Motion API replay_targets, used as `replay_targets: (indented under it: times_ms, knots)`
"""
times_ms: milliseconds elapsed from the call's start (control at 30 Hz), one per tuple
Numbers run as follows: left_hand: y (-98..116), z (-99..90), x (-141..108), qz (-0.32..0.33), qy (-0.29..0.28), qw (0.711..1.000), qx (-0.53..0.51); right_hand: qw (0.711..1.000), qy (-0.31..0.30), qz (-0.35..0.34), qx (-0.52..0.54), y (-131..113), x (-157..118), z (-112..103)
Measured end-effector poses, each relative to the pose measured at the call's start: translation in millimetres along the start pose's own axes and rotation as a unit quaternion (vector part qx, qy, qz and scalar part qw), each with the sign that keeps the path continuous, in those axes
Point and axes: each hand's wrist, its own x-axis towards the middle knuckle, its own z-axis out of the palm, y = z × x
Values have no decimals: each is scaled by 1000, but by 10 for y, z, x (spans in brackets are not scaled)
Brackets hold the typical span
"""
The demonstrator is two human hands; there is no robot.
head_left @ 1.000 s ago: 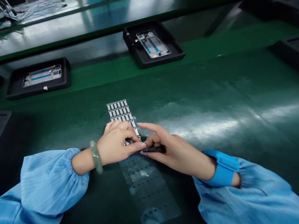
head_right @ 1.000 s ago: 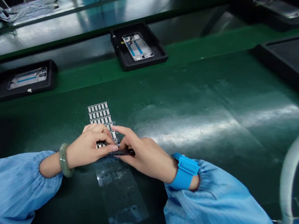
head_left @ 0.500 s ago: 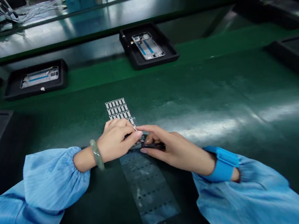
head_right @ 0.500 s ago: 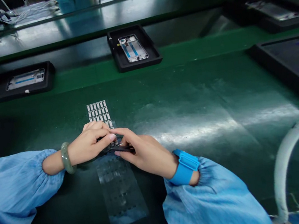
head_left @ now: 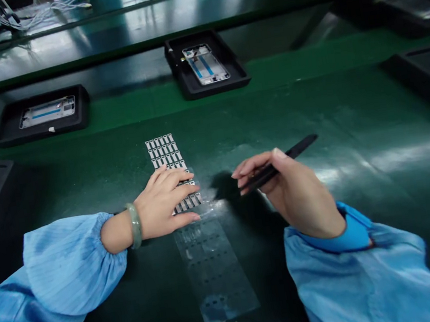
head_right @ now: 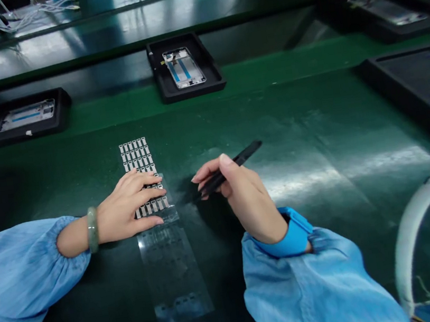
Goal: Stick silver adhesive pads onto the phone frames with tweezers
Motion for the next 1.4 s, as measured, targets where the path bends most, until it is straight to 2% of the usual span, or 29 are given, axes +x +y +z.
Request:
replay_targets:
  times_ms: [100, 233, 400, 700, 900, 1067, 1133, 1233, 1333, 1400]
  knots:
    - [12, -2, 11, -8, -3, 1000, 4, 999, 14, 39, 30, 25, 7, 103]
    - [18, 7, 17, -7, 0, 1000, 9, 996, 38, 82, -4, 52, 10, 243]
    - [25, 15, 20, -6, 0, 1000, 7, 993, 68, 92, -35, 69, 26, 321]
    - [41, 20, 32, -4, 6, 1000, 7, 990, 71, 95, -74, 90, 61, 340]
    - [39, 23, 43, -3, 1, 1000, 6, 988, 76, 129, -22, 52, 96, 328]
    - [33, 38, 82, 19, 3, 1000, -4, 976, 72, 189, 83, -10, 135, 234]
    - [28, 59, 152, 27, 5, 1000, -9, 967, 89, 199, 129, -27, 158, 164]
    - [32, 123, 348, 43, 3, 999, -15, 954, 151, 169, 199, -53, 203, 31]
    - [62, 213, 614, 69, 2, 998, -13, 935, 227, 95, 257, -94, 242, -116]
    - [71, 253, 790, 81, 22, 996, -6, 923, 259, 45, 282, -126, 251, -207]
